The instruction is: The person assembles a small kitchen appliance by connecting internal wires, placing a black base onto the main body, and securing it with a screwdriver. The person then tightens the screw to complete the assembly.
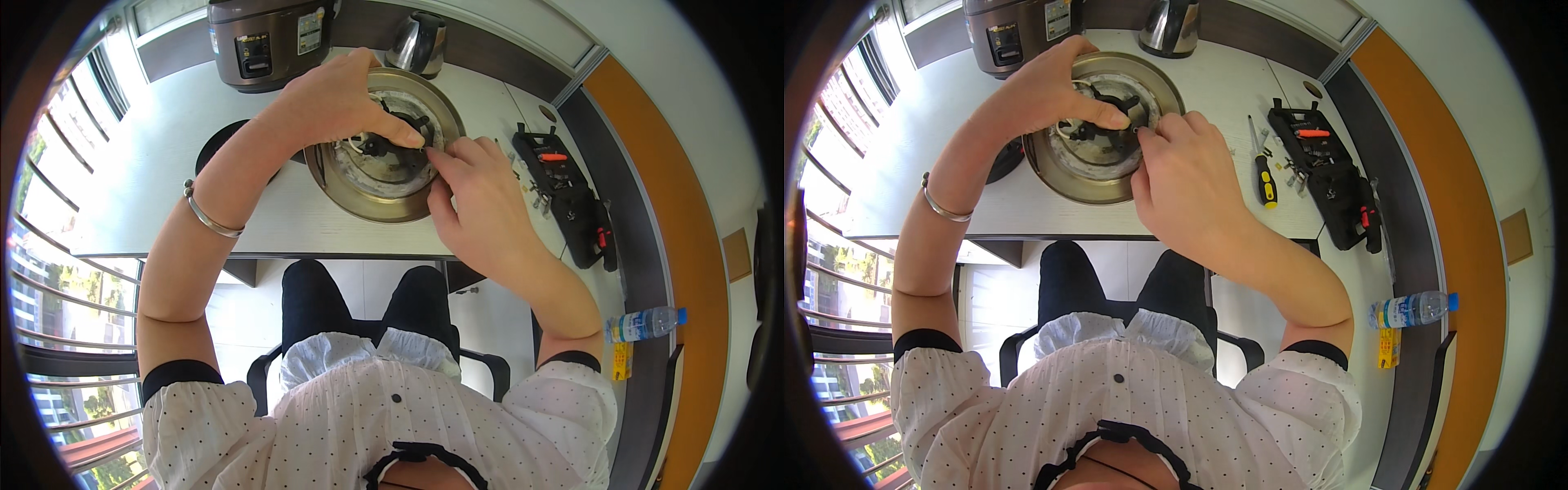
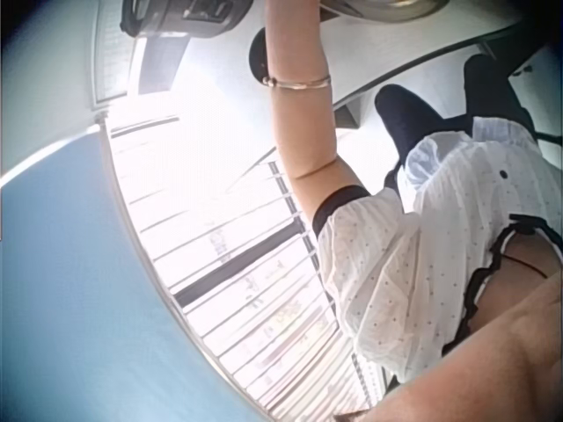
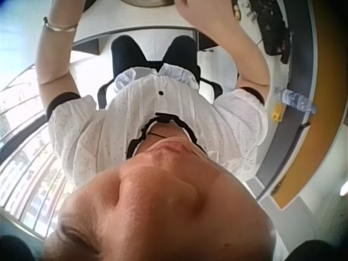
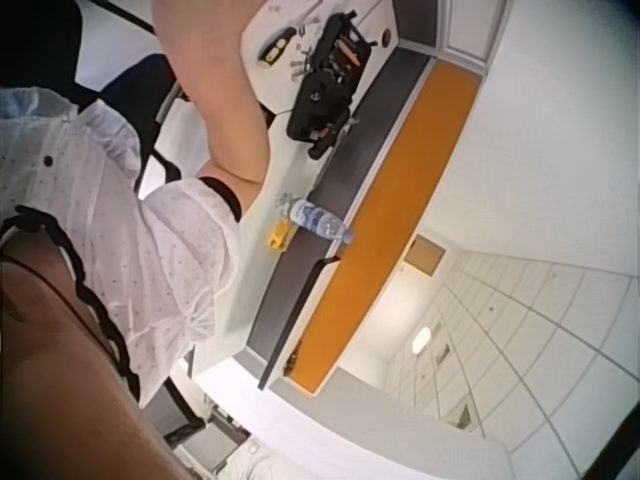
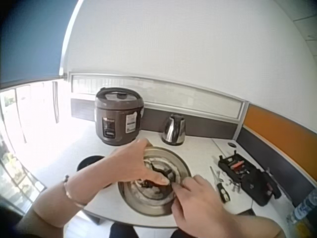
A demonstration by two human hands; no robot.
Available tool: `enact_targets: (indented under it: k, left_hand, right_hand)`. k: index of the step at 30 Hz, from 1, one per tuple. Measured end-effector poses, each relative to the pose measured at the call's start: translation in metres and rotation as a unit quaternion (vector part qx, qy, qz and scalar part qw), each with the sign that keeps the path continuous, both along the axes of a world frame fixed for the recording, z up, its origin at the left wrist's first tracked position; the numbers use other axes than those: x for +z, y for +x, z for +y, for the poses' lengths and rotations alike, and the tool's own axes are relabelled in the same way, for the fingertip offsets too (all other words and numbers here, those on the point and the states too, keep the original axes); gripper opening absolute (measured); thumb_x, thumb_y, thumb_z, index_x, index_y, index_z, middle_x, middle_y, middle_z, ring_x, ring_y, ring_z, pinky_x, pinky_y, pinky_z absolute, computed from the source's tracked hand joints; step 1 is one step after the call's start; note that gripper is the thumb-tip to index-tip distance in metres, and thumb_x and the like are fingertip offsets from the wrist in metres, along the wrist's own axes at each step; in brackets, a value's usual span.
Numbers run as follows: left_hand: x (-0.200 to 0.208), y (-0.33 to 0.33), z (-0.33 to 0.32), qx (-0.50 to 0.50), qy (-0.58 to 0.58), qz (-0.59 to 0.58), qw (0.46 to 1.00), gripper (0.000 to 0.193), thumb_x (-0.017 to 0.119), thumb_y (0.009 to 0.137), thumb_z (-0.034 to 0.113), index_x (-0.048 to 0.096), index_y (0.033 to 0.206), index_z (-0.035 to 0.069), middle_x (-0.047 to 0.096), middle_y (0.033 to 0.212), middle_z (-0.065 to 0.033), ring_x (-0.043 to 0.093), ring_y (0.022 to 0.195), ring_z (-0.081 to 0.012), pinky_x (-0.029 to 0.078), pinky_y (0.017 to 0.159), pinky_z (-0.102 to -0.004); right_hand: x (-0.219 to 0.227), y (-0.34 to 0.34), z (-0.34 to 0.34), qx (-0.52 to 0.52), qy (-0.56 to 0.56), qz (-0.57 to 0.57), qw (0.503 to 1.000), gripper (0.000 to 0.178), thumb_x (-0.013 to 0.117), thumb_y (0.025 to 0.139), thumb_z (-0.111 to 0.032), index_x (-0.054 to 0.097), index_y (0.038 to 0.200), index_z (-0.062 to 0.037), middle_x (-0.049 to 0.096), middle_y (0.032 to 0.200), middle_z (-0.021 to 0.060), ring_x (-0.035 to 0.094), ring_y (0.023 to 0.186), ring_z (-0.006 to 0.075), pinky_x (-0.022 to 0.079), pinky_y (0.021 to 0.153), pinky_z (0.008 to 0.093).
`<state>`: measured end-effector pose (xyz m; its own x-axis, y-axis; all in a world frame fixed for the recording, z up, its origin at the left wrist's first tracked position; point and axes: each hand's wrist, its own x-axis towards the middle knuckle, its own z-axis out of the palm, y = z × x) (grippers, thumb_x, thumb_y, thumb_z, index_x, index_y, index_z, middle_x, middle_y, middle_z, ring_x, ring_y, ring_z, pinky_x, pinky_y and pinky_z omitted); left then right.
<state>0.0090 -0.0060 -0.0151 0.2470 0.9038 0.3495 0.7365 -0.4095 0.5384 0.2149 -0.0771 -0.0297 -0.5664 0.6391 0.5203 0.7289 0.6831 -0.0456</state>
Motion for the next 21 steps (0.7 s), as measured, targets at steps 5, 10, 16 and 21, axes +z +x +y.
enact_targets:
  k: [5,10,16,21]
  left_hand:
    - [0.002,0.001,-0.001,0.001,0.005,0.003,1.0,0.094,0.083,0.047,0.057,0.057,0.11,-0.007,0.064,0.102,-0.02,0.064,0.095,-0.0286,0.049,0.081,-0.0333]
    - [0.001,0.0,-0.002,-0.001,0.01,-0.003,1.0,0.092,0.083,0.048,0.057,0.058,0.107,-0.008,0.064,0.1,-0.0199,0.064,0.093,-0.0286,0.049,0.079,-0.0335]
    - [0.005,0.002,-0.005,0.006,-0.005,0.007,1.0,0.091,0.084,0.049,0.053,0.055,0.112,-0.007,0.063,0.103,-0.0193,0.063,0.096,-0.0281,0.048,0.083,-0.0332]
    - [0.008,0.004,-0.007,0.007,-0.029,0.013,0.999,0.092,0.087,0.052,0.044,0.051,0.122,-0.005,0.062,0.109,-0.0183,0.06,0.103,-0.0272,0.045,0.09,-0.0324]
  right_hand:
    - [-0.001,0.003,-0.005,0.021,0.002,-0.006,1.0,0.028,0.061,0.074,-0.006,0.064,0.098,0.0062,0.056,0.086,0.0146,0.052,0.083,0.0303,0.043,0.077,0.0401]
    - [0.001,0.003,-0.001,0.028,0.022,0.016,0.999,0.029,0.062,0.074,-0.007,0.064,0.099,0.0064,0.056,0.086,0.0145,0.052,0.083,0.0304,0.043,0.077,0.04]
    - [-0.005,0.002,0.004,0.008,0.023,-0.004,1.0,0.03,0.062,0.074,-0.008,0.064,0.101,0.0065,0.055,0.086,0.0143,0.052,0.084,0.0302,0.043,0.077,0.04]
    - [0.0,0.002,-0.006,0.016,0.009,-0.018,1.0,0.029,0.059,0.074,-0.002,0.063,0.101,0.0073,0.055,0.086,0.0142,0.051,0.083,0.0307,0.043,0.075,0.0399]
